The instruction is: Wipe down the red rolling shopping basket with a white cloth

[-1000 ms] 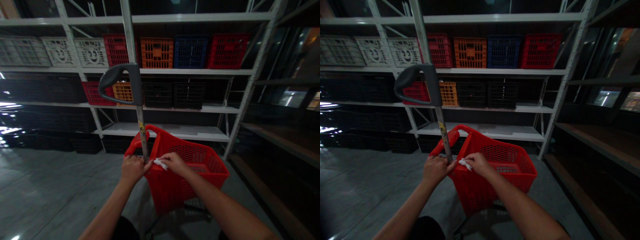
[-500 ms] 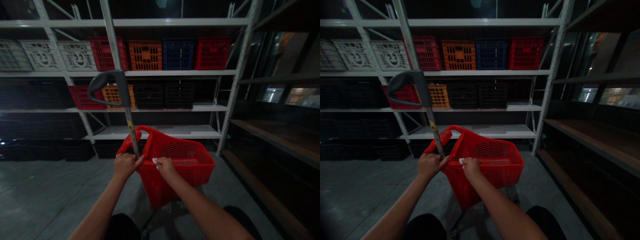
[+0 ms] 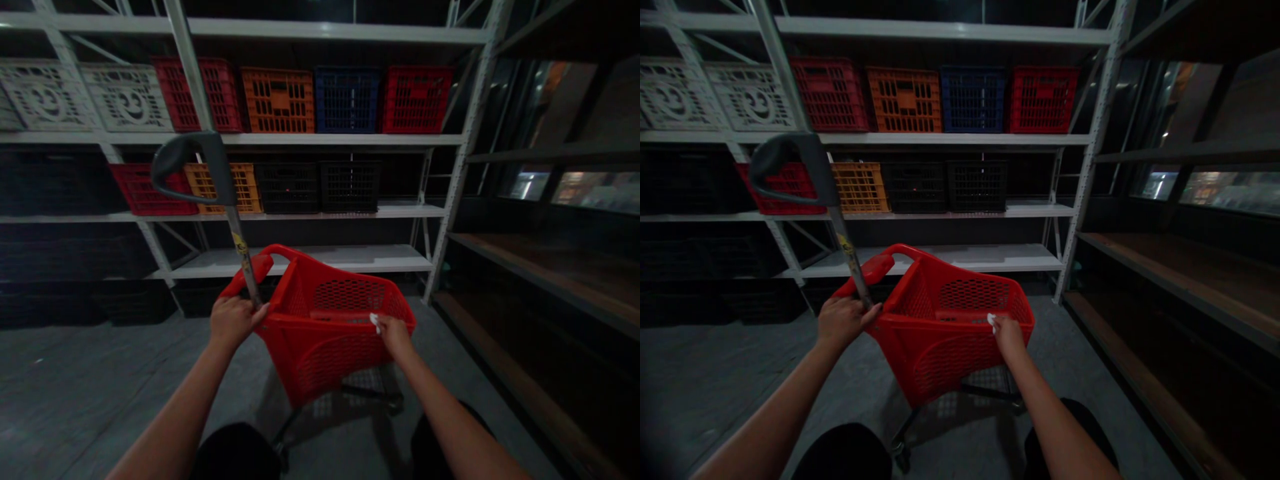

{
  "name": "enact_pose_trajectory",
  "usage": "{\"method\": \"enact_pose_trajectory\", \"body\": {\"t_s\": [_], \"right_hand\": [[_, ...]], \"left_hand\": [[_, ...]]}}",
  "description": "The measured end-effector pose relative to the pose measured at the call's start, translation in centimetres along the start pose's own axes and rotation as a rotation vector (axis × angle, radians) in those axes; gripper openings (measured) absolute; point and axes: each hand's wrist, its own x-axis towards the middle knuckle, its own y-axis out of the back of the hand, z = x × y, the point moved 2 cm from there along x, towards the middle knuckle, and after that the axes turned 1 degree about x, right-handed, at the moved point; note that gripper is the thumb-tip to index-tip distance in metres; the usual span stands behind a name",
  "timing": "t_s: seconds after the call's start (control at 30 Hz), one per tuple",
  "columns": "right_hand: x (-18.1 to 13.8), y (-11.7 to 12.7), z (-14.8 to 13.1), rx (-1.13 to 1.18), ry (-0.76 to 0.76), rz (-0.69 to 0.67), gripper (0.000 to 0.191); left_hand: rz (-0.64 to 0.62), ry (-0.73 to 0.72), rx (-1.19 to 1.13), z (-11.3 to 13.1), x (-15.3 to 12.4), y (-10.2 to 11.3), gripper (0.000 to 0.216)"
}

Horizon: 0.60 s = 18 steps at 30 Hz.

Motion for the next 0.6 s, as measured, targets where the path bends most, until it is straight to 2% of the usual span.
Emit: {"method": "enact_pose_trajectory", "body": {"t_s": [0.07, 0.2, 0.27, 0.33, 0.53, 0.6], "right_hand": [[0.0, -0.6, -1.3, 0.002, -0.006, -0.009, 0.028], [0.2, -4.0, -7.9, 0.118, 0.194, -0.050, 0.030], [0.2, -5.1, -9.5, 0.155, 0.252, -0.036, 0.032], [0.1, -4.8, -8.6, 0.146, 0.247, -0.032, 0.032], [-0.9, 0.2, 1.3, -0.005, 0.027, 0.057, 0.029], [-1.1, 0.5, 2.0, -0.028, -0.004, 0.089, 0.030]], "left_hand": [[-0.001, 0.018, -0.004, 0.1, 0.1, 0.1, 0.051], [-0.016, 0.031, -0.015, 0.1, 0.1, 0.5, 0.052], [-0.035, 0.027, -0.019, -0.1, 0.1, 0.4, 0.052], [-0.047, 0.018, -0.017, -0.4, 0.1, 0.2, 0.053], [-0.041, 0.026, -0.025, -1.0, 0.2, -0.6, 0.053], [-0.036, 0.044, -0.025, -1.0, 0.2, -0.7, 0.053]]}}
